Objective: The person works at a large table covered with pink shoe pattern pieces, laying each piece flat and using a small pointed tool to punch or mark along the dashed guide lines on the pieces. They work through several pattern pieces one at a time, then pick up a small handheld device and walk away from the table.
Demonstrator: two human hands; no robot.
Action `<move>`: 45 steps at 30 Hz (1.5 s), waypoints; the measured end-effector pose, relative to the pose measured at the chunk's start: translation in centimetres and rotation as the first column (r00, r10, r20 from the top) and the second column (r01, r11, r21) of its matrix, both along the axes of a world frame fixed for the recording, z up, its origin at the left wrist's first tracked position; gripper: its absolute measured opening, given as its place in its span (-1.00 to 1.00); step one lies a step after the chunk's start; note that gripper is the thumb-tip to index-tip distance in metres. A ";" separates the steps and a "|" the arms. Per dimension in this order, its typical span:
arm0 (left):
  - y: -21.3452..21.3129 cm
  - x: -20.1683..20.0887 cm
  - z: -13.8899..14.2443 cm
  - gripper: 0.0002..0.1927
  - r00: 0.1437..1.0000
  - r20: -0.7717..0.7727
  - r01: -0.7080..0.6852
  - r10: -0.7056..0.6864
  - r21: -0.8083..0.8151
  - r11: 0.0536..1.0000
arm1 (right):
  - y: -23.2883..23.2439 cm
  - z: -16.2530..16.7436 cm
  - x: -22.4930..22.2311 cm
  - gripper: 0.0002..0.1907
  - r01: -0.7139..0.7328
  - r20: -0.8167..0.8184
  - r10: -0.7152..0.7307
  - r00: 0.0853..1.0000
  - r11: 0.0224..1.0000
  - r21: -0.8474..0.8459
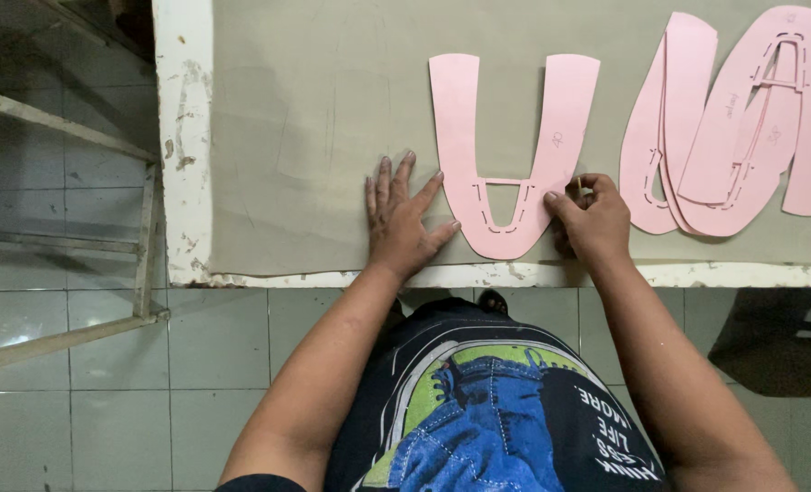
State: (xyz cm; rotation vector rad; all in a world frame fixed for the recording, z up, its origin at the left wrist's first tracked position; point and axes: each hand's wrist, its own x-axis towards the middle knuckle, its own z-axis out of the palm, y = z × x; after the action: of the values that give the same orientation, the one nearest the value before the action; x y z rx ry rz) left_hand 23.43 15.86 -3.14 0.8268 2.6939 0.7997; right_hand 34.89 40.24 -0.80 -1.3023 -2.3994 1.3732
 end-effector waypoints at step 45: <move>0.5 -1.7 -0.9 -0.11 0.977 0.018 0.212 -0.212 -0.148 0.966 | 0.8 1.5 -0.1 -0.27 -0.057 0.009 0.060 0.998 0.977 -0.205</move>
State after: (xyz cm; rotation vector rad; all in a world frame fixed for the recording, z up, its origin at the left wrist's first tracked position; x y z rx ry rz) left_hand 21.76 16.34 -4.05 1.0534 2.5674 0.5439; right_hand 34.84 41.00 0.72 -1.2988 -2.3767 1.6707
